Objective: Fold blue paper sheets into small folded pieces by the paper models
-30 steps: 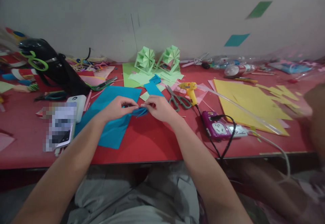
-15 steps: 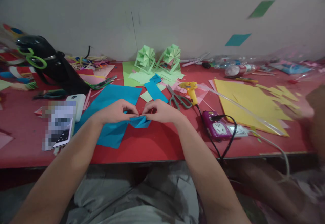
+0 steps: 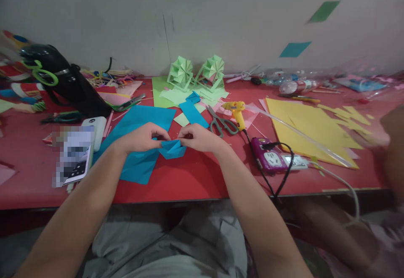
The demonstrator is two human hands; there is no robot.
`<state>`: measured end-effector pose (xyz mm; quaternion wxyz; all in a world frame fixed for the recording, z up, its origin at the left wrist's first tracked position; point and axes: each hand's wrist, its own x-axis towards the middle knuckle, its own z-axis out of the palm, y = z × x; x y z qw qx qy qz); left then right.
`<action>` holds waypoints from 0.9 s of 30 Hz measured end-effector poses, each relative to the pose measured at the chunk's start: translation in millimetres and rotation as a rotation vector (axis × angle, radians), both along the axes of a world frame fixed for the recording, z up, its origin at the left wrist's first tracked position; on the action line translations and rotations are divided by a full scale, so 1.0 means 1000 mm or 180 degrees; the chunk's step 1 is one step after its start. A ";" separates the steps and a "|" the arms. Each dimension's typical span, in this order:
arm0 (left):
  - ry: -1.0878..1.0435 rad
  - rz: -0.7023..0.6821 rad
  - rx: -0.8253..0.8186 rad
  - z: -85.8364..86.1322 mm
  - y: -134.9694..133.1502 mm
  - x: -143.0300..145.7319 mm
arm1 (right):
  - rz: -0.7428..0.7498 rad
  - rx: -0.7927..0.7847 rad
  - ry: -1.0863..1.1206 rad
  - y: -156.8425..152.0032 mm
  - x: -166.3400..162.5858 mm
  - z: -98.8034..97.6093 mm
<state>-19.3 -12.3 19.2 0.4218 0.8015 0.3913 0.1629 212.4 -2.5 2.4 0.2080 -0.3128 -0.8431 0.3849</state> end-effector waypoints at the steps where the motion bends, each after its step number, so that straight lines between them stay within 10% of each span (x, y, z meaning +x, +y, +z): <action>1: -0.0024 -0.0006 -0.0030 0.000 0.000 0.000 | -0.0014 -0.0020 0.0011 0.000 0.000 0.000; 22: -0.0161 0.0593 -0.0357 -0.016 0.014 0.001 | -0.0860 -0.0697 0.0576 0.009 -0.004 -0.020; 27: -0.0027 0.0575 0.0311 -0.022 0.012 0.005 | -0.0864 -0.0384 0.0425 0.010 -0.006 -0.023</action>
